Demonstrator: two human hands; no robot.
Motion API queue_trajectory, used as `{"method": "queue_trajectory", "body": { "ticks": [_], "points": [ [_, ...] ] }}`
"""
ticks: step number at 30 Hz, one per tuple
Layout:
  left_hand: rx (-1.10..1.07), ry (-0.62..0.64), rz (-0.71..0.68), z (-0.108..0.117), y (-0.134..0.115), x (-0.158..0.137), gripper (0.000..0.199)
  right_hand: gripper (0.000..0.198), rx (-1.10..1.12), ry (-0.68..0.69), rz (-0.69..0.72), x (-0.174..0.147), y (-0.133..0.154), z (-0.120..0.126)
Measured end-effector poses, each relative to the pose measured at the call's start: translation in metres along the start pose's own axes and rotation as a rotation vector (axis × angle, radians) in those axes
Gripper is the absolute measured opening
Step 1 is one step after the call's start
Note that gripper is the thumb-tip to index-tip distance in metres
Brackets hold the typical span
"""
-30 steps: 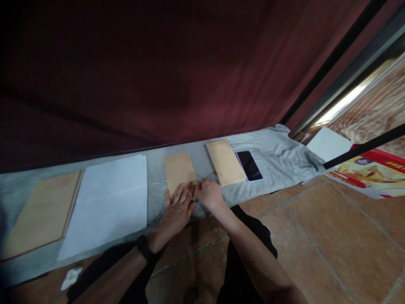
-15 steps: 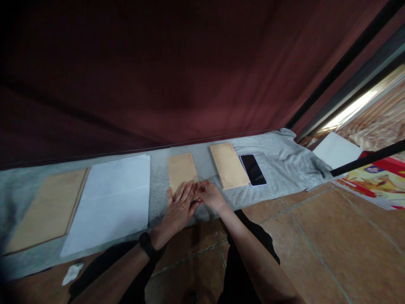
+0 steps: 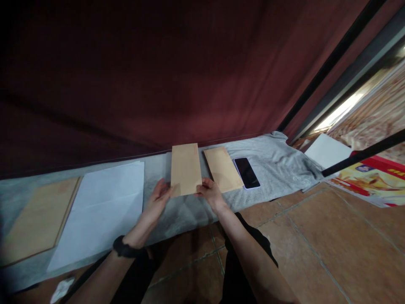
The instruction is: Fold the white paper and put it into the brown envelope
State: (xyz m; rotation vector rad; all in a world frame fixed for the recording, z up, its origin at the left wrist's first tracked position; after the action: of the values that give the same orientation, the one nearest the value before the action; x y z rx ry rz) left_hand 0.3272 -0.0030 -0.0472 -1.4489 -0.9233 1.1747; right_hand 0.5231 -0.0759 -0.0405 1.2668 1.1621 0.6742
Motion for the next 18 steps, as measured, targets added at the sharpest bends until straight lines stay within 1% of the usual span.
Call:
{"method": "queue_trajectory", "body": {
  "ticks": [3,5,9,13,15,18],
  "points": [
    [-0.284,0.094,0.246,-0.01,0.011,0.001,0.05,0.033,-0.002,0.011,-0.017,0.001,-0.001,-0.003],
    [-0.369,0.134,0.324,-0.015,0.014,0.0,0.044,0.032,-0.019,0.019,-0.022,0.003,-0.003,-0.005],
    [-0.427,0.164,0.323,-0.021,0.01,-0.003,0.039,0.032,-0.058,0.013,-0.097,0.006,-0.013,-0.005],
    [-0.48,0.23,0.32,-0.027,0.008,-0.006,0.048,0.031,-0.15,0.045,-0.139,0.01,-0.018,-0.005],
    [-0.456,0.234,0.317,-0.026,0.011,-0.005,0.049,0.027,-0.209,0.052,-0.152,0.013,-0.019,-0.005],
    [-0.36,0.208,0.318,-0.022,0.016,-0.001,0.043,0.02,-0.256,0.056,-0.206,0.016,-0.02,-0.003]
  ]
}}
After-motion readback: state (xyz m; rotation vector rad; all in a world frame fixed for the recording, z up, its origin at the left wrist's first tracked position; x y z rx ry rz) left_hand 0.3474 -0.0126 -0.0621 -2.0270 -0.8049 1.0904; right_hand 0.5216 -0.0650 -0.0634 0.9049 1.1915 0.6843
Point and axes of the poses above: each hand's wrist, its own x-axis towards the middle knuckle, its own z-axis out of the back of the hand, y = z × x, the point moved 5 cm from there along x, towards the middle knuckle, and after that the axes turned 10 degrees about -x, right-handed, at the moved point
